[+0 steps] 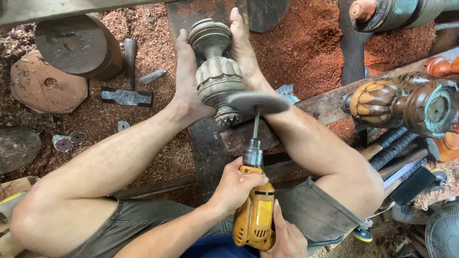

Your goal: Polishing a turned wooden object with a power drill sanding attachment and then applying finish with a brush.

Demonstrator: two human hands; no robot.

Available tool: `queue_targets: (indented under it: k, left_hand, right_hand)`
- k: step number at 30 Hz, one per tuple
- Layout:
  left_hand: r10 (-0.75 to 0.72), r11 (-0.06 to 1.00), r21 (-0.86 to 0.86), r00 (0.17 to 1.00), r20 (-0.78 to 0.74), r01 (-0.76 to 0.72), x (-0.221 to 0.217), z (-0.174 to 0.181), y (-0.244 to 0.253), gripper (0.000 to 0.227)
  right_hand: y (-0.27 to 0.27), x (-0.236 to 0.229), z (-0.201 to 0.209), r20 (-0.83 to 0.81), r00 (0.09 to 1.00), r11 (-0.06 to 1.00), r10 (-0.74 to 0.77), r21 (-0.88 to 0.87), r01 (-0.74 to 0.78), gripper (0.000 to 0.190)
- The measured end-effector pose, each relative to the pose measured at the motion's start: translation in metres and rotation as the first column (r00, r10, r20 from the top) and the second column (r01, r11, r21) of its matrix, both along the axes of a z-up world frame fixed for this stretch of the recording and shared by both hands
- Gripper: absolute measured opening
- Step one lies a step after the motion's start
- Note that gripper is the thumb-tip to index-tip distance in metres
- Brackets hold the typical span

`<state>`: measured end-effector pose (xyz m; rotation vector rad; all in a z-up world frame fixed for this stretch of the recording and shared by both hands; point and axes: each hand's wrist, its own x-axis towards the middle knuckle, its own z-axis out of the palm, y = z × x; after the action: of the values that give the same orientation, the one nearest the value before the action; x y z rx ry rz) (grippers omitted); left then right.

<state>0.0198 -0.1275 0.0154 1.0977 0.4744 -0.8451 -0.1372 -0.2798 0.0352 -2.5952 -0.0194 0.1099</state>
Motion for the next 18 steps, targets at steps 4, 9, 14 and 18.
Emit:
queue_targets:
  k: [4, 9, 14, 18]
  left_hand:
    - [0.061, 0.996, -0.071, 0.998, 0.001, -0.061, 0.006, 0.018, 0.014, 0.026]
    - [0.062, 0.998, 0.012, 0.997, -0.035, -0.062, 0.004, 0.034, 0.044, 0.022]
    - [0.199, 0.98, -0.019, 0.978, -0.07, -0.2, -0.012, 0.026, 0.061, 0.022]
    - [0.285, 0.955, -0.035, 0.946, -0.158, -0.293, -0.027, 0.023, 0.065, 0.024]
  right_hand:
    - [0.003, 0.01, 0.005, 0.006, 1.0, 0.999, 0.023, 0.027, -0.023, 0.094]
    - [0.01, 0.015, 0.01, 0.0, 0.983, 0.982, 0.184, 0.045, -0.184, 0.089]
    - [0.012, 0.04, 0.027, -0.062, 0.947, 0.948, 0.316, 0.067, -0.312, 0.094]
    - [0.005, 0.028, 0.022, -0.153, 0.908, 0.919, 0.39, -0.003, -0.395, 0.086]
